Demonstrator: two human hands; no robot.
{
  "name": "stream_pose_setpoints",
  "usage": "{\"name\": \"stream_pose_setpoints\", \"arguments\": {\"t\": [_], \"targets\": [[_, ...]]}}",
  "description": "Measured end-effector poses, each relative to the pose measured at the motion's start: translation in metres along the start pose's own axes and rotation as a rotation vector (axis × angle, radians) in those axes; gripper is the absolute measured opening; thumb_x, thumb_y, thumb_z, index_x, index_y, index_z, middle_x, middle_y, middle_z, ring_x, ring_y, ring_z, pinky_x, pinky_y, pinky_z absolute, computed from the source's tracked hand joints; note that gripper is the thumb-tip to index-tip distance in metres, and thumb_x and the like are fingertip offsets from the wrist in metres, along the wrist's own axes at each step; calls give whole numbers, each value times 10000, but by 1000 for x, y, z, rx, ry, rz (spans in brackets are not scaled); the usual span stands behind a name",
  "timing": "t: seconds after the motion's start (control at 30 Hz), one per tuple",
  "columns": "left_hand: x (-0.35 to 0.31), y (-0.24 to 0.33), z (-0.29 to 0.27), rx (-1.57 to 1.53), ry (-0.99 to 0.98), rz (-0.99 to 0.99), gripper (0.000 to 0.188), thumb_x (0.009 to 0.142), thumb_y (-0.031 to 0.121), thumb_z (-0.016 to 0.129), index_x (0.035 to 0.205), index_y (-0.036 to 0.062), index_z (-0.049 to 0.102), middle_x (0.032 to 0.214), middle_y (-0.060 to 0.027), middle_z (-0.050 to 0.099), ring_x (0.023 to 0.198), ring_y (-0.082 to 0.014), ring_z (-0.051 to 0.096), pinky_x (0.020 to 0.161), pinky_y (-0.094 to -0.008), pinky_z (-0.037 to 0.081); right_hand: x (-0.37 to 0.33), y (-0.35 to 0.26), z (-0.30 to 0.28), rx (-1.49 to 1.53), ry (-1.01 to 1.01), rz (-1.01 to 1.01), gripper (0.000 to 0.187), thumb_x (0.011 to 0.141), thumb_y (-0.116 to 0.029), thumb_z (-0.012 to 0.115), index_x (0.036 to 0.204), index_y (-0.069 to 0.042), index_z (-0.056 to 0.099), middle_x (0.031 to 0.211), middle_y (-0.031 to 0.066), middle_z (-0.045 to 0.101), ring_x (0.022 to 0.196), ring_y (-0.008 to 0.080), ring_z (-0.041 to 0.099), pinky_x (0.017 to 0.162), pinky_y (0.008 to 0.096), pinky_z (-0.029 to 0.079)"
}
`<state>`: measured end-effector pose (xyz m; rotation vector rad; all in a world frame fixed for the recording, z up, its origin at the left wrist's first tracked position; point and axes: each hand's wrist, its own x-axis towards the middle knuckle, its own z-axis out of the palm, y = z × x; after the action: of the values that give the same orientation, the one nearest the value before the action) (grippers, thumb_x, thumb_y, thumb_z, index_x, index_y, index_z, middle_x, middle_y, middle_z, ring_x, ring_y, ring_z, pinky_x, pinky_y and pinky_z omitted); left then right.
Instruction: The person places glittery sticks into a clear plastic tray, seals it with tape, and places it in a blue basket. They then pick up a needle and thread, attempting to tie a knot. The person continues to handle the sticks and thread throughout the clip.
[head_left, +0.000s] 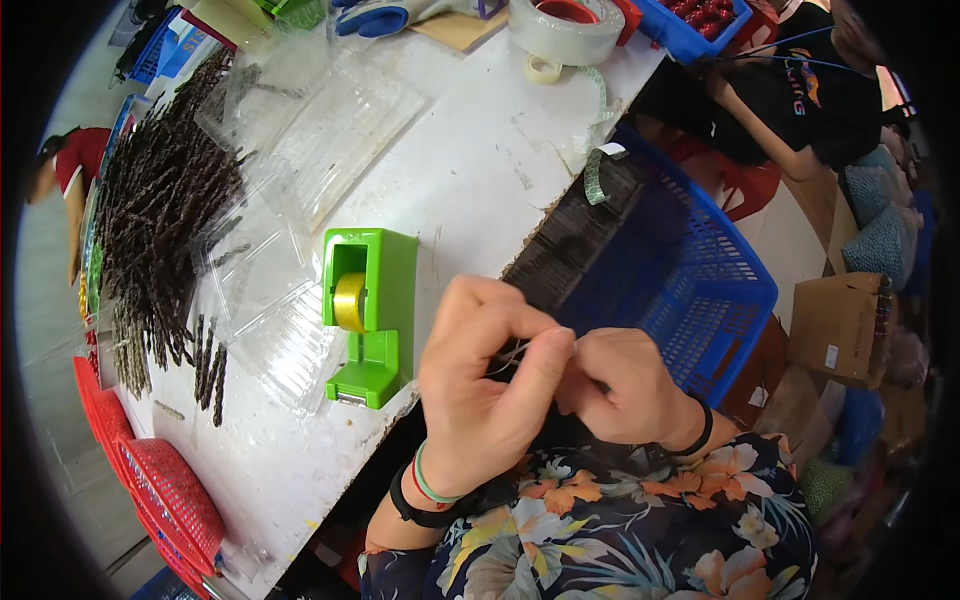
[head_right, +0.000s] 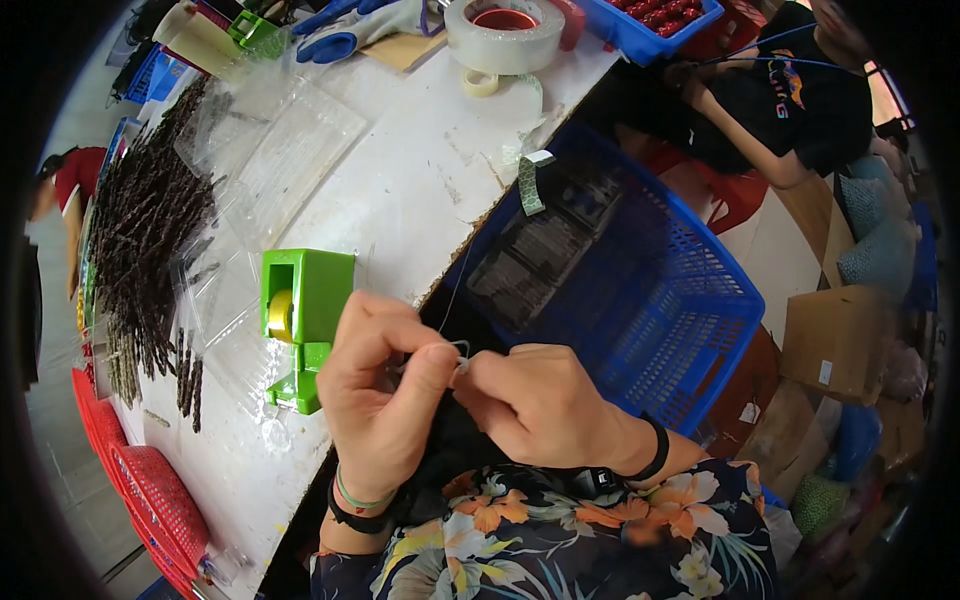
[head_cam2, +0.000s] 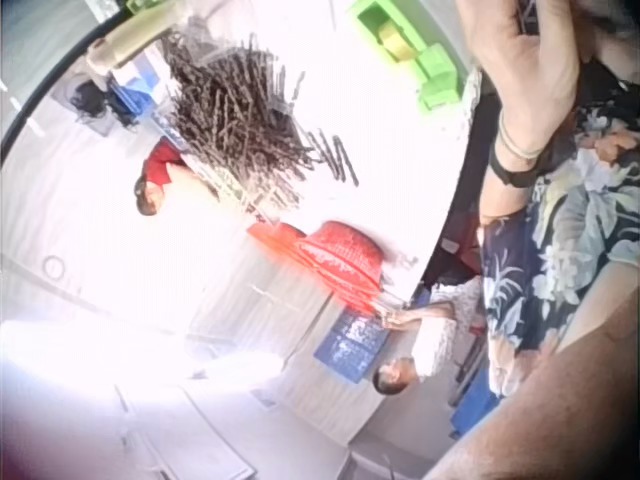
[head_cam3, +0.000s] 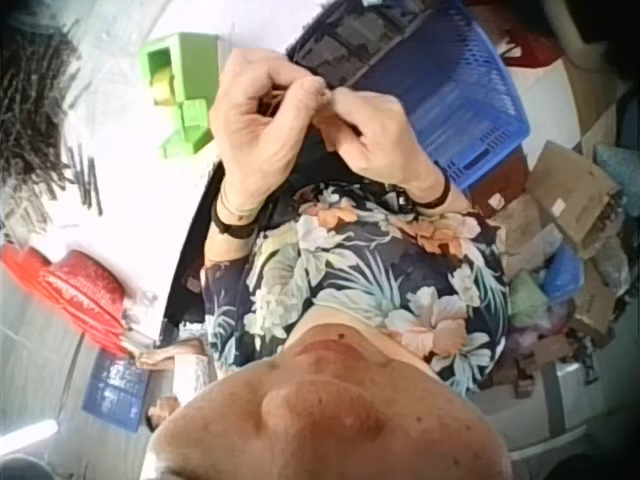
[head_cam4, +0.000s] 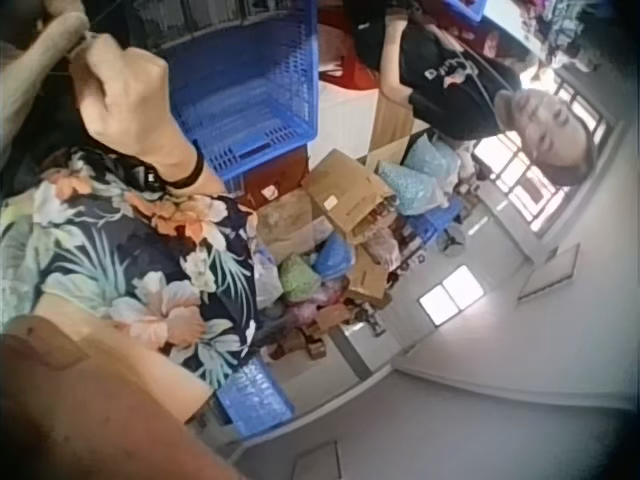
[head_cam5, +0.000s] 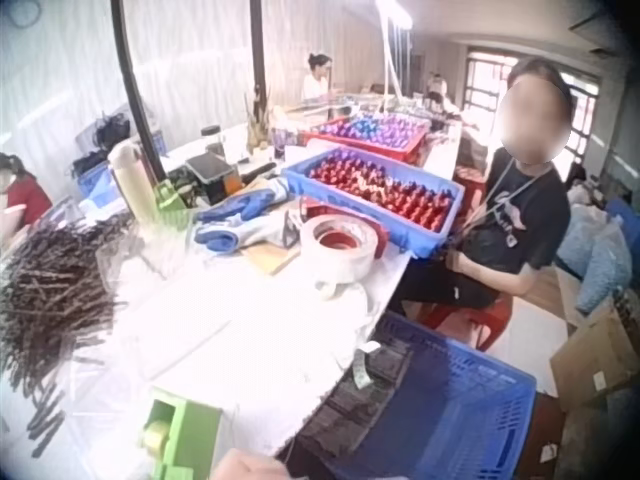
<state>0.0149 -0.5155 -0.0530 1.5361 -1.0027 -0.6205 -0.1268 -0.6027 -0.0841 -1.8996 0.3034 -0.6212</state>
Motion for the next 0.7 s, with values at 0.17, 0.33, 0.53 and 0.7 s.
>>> {"name": "stream_pose_setpoints", "arguments": {"t": [0.17, 0.33, 0.53, 0.7], "targets": [[9, 9, 3, 161, -67, 231, 90, 848, 66, 701, 805, 13, 643, 855, -65, 546, 820, -163, 544, 805, -311, 463, -7, 14, -1, -266, -82, -60, 274, 752, 9, 672, 1003, -92, 627, 645, 73, 574, 523, 284, 569, 482, 371, 428], [10, 30, 1, -401, -37, 241, 229, 985, 193, 575, 858, 4, 555, 740, -61, 498, 569, -126, 522, 647, -351, 562, -26, 47, -31, -672, -294, 186, 53, 849, -124, 596, 852, -110, 545, 576, 139, 563, 585, 362, 624, 501, 469, 470], [5, 11, 16, -422, -171, -135, 136, 962, 108, 602, 923, -18, 637, 796, -94, 666, 616, -116, 589, 612, -235, 479, -20, 51, -129, -1048, 41, 323, 108, 885, -174, 568, 829, -93, 615, 647, 192, 616, 668, 393, 647, 603, 509, 505], [-24, -16, 24, 227, -445, 30, 655, 804, 126, 751, 1382, 1, 470, 1443, -214, 406, 1344, -352, 426, 1091, -395, 370, 5, 33, -212, -1350, 272, 300, 144, 881, -182, 575, 797, -82, 636, 696, 180, 641, 702, 371, 659, 617, 481, 511]]}}
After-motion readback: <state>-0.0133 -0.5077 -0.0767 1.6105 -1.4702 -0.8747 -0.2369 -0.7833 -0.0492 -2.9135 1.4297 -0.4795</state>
